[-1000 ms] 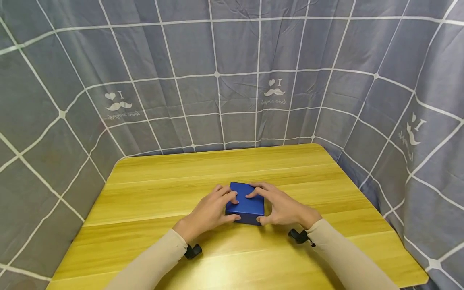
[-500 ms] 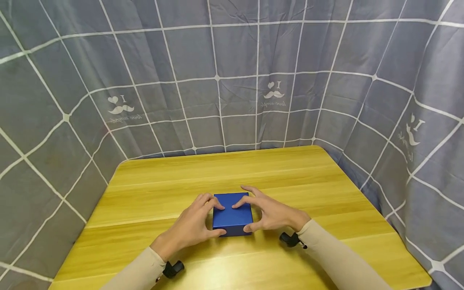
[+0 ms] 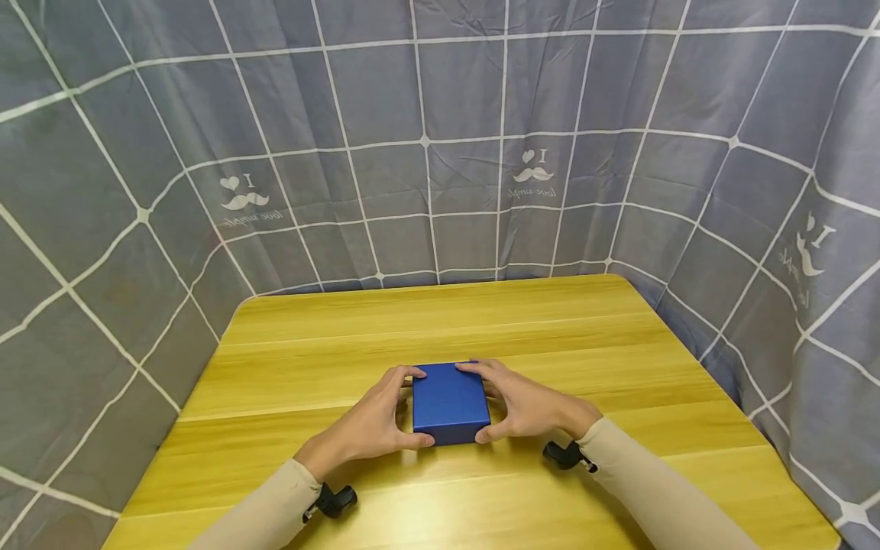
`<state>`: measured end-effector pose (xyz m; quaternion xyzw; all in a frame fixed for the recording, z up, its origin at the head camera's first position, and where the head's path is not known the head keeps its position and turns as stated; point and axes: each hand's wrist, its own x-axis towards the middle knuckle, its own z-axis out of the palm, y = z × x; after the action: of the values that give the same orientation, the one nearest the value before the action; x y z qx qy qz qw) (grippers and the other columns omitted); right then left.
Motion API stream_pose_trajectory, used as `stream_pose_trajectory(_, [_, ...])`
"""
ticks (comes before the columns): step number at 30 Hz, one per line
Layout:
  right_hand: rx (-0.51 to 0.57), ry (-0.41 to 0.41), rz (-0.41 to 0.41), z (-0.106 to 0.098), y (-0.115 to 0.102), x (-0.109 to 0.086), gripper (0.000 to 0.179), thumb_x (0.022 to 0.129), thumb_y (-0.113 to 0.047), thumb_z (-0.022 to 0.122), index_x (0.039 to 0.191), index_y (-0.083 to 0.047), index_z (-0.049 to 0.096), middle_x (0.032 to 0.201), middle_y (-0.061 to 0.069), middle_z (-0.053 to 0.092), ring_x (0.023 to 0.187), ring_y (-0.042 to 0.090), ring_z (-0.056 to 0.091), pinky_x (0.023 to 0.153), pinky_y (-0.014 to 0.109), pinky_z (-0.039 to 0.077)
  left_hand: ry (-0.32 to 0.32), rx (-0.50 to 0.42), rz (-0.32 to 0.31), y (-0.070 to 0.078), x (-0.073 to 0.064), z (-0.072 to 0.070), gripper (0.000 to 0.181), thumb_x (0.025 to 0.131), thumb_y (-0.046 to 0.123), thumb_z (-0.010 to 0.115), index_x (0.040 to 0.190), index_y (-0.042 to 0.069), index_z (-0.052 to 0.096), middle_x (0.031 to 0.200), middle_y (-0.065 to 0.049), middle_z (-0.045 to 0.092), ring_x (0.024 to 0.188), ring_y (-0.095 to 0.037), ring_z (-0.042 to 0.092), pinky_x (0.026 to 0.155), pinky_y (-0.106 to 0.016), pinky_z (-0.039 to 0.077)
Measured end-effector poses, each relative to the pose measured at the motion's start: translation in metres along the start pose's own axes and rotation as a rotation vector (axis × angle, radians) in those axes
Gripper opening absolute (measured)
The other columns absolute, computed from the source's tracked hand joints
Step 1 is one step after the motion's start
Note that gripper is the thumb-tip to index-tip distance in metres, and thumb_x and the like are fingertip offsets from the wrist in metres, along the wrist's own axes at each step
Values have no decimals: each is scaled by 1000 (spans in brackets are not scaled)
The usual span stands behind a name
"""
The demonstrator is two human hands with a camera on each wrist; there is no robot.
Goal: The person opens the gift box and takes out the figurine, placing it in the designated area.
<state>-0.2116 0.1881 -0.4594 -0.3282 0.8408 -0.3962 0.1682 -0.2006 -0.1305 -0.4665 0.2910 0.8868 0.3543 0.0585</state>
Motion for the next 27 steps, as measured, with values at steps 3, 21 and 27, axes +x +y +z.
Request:
stream_pose_trajectory(3, [23,-2,-8,2,1,1,113,84,-35,94,171,-28,21,170,7,26,156,34,41,125,47,40,2,-29,-16,0,-2,1,100,76,54,96,153,26,39,157,-8,45,138,-32,63,114,-47,52])
stream_pose_trajectory(21, [25,6,-35,-5,3,5,115,80,-38,97,170,-25,26,169,0,34,154,36,45,123,54,42,48,25,-19,2,0,0,98,73,59,96,150,27,44,151,-4,49,136,-30,64,112,-44,54])
stream_pose_trajectory(27, [26,9,-40,-5,6,5,115,80,-39,97,170,-25,26,169,1,34,154,36,44,123,55,42,45,16,-12,2,2,1,98,73,59,96,150,26,44,151,-4,49,134,-30,65,111,-43,55])
